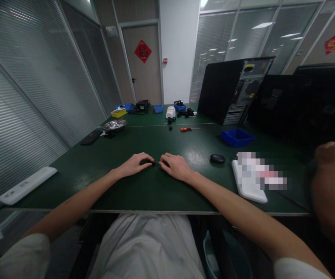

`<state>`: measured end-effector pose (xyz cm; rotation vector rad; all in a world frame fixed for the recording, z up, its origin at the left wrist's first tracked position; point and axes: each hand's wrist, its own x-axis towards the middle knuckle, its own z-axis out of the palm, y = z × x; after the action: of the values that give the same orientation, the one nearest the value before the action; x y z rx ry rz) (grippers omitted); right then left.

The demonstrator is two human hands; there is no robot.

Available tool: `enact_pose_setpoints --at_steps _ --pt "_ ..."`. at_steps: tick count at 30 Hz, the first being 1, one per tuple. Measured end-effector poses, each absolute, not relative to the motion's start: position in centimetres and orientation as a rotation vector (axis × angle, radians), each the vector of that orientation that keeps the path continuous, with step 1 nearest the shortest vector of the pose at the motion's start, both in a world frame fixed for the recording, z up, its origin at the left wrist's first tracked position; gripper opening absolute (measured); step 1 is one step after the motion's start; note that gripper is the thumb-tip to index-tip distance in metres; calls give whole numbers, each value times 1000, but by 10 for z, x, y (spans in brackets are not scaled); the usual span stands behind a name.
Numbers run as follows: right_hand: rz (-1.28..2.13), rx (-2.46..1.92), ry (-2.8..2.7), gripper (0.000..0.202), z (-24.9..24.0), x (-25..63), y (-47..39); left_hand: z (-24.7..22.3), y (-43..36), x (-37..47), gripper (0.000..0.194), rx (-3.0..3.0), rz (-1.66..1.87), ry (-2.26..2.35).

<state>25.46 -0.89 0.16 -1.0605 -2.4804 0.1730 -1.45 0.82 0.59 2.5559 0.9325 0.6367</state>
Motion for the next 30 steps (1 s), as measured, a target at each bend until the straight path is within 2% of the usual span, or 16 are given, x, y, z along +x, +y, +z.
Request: enact_pose_setpoints --at_steps 6,11,15,18,30 --pt "183 -1067 -2476 23 4 256 -9 11 20 -56 30 2510 554 1063" --pt "190 -1056 -2476 24 3 257 -8 10 51 -179 44 2340 626 1659" --pt "190 -1059 -2476 25 2 256 -9 1 62 -288 37 2326 541 2078" --pt "196 -1062 -2474 26 2 256 -9 -4 60 -335 36 2191 430 2352" --pt "190 -1080 -2497 25 5 256 -10 -2 48 -336 37 2155 428 2540"
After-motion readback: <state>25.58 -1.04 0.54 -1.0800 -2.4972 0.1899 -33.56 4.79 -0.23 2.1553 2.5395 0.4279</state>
